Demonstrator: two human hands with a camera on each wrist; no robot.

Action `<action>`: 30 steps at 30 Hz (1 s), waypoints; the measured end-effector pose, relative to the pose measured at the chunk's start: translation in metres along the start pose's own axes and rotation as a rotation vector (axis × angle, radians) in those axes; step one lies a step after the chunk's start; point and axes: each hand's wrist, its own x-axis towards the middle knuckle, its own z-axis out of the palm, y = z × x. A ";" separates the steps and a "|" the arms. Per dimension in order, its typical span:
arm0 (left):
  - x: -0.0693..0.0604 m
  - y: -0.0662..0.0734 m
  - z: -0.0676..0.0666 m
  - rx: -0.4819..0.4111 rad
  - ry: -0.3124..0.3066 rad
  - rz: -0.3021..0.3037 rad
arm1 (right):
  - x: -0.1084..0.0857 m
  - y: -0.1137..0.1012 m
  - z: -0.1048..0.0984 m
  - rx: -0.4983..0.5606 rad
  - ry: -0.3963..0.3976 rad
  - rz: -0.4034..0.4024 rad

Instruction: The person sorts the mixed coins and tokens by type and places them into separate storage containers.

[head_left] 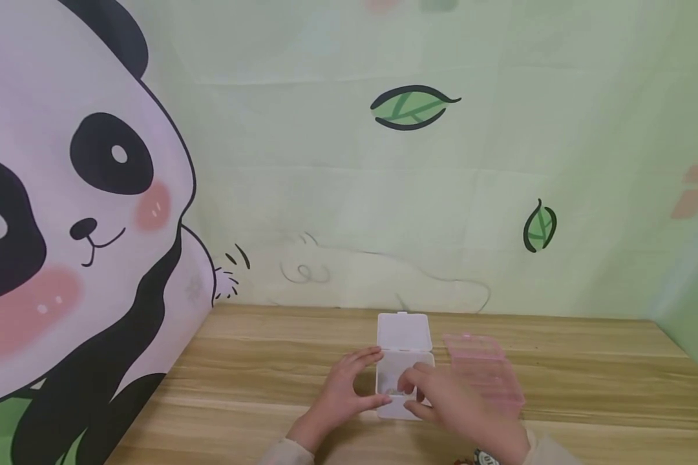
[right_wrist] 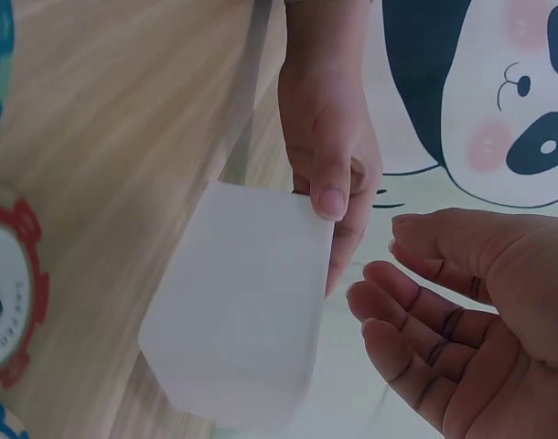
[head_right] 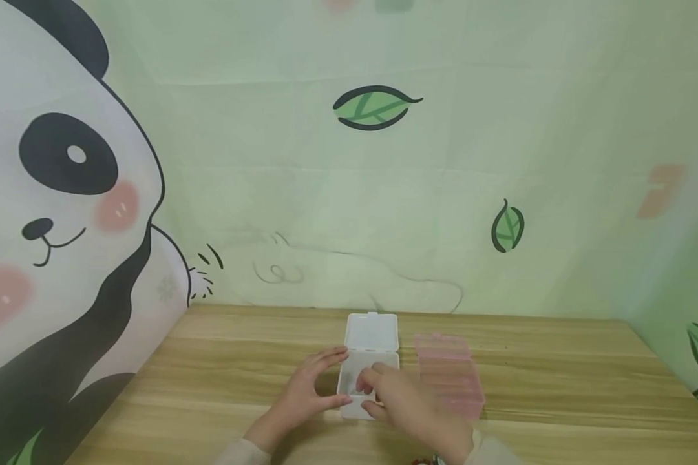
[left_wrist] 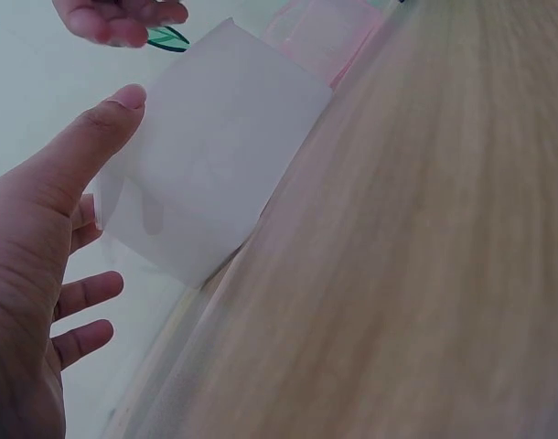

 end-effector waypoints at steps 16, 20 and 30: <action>0.000 -0.002 0.001 0.020 0.010 0.008 | -0.019 -0.011 0.018 0.113 -0.094 0.018; 0.000 -0.002 0.002 0.019 0.011 0.011 | -0.022 -0.011 0.021 0.143 -0.105 0.007; 0.000 -0.001 0.001 0.009 0.016 0.020 | -0.025 -0.013 0.030 0.161 -0.183 -0.024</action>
